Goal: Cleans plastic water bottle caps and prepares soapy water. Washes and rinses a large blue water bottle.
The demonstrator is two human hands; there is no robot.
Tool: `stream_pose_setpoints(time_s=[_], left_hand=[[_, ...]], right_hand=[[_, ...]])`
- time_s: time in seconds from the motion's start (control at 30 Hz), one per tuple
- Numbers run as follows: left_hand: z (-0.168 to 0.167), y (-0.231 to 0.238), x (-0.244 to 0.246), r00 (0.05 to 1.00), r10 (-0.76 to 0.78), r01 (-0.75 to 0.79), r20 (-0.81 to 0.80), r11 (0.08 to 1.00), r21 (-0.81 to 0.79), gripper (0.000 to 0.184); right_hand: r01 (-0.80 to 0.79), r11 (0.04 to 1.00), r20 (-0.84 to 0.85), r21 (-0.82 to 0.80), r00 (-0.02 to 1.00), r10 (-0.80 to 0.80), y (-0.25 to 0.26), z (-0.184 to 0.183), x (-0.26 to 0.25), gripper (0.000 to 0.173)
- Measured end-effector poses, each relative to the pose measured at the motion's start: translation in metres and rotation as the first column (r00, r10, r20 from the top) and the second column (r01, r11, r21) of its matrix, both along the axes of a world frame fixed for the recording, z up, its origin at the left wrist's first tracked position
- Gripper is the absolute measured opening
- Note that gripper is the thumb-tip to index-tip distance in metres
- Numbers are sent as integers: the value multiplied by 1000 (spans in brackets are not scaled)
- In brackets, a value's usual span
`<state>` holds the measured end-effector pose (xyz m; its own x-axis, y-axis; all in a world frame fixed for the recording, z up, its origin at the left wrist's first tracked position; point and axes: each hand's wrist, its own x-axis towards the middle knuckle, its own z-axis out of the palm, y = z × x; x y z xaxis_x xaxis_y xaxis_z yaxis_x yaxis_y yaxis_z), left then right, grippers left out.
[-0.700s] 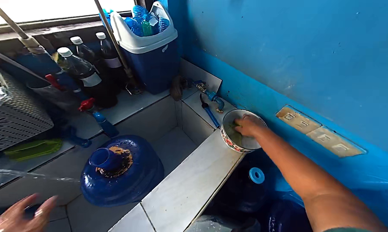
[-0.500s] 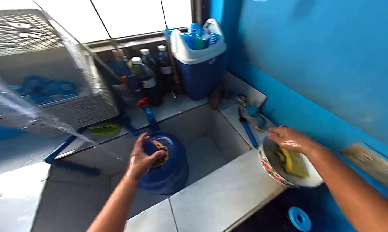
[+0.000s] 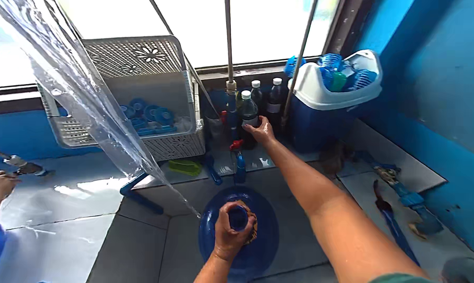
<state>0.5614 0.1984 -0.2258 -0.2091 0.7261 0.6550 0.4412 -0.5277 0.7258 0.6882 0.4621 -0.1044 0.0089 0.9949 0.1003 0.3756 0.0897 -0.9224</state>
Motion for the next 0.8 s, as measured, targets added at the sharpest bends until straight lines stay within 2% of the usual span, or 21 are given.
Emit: stream_pose_setpoints(time_s=[0.1, 0.17, 0.27, 0.33, 0.37, 0.4, 0.47, 0.53, 0.6, 0.7, 0.73, 0.8], left_hand=[[-9, 2, -3, 998, -58, 56, 41, 998, 43, 57], [-13, 2, -1, 993, -85, 81, 78, 996, 49, 59], [-15, -2, 1, 990, -94, 93, 108, 996, 13, 59], [-5, -8, -1, 998, -42, 45, 38, 995, -88, 61], [6, -11, -2, 998, 22, -30, -52, 988, -153, 65], [21, -12, -2, 988, 62, -91, -144, 975, -205, 69], [55, -9, 3, 970, 39, -90, -239, 975, -203, 82], [94, -7, 24, 963, -14, -26, -267, 989, -146, 101], [123, -15, 51, 965, -149, 112, -218, 979, -172, 112], [128, -45, 83, 923, -384, 358, -15, 875, -326, 126], [120, -58, 89, 895, -442, 432, 51, 834, -343, 130], [104, -84, 91, 838, -531, 535, 126, 754, -382, 135]], right_hand=[[118, 991, -5, 55, 993, -118, 28, -6, -30, 96], [176, 973, -29, 152, 984, -173, 32, -15, -34, 90], [199, 942, -141, 271, 976, -165, 19, -24, -21, 83], [232, 921, -247, 313, 956, -157, -2, -19, -3, 83], [233, 910, -275, 343, 951, -140, -16, -12, 9, 83], [222, 893, -276, 391, 954, -116, -33, -6, 22, 82], [158, 845, -220, 511, 974, -49, -77, 10, 50, 81], [68, 813, -157, 578, 987, 29, -135, 24, 70, 77], [34, 833, -165, 552, 984, 70, -199, 26, 81, 71], [75, 917, -245, 392, 969, 26, -282, 10, 89, 65], [93, 936, -255, 341, 967, -3, -304, 1, 93, 69], [70, 964, -213, 258, 977, -14, -345, -17, 102, 92]])
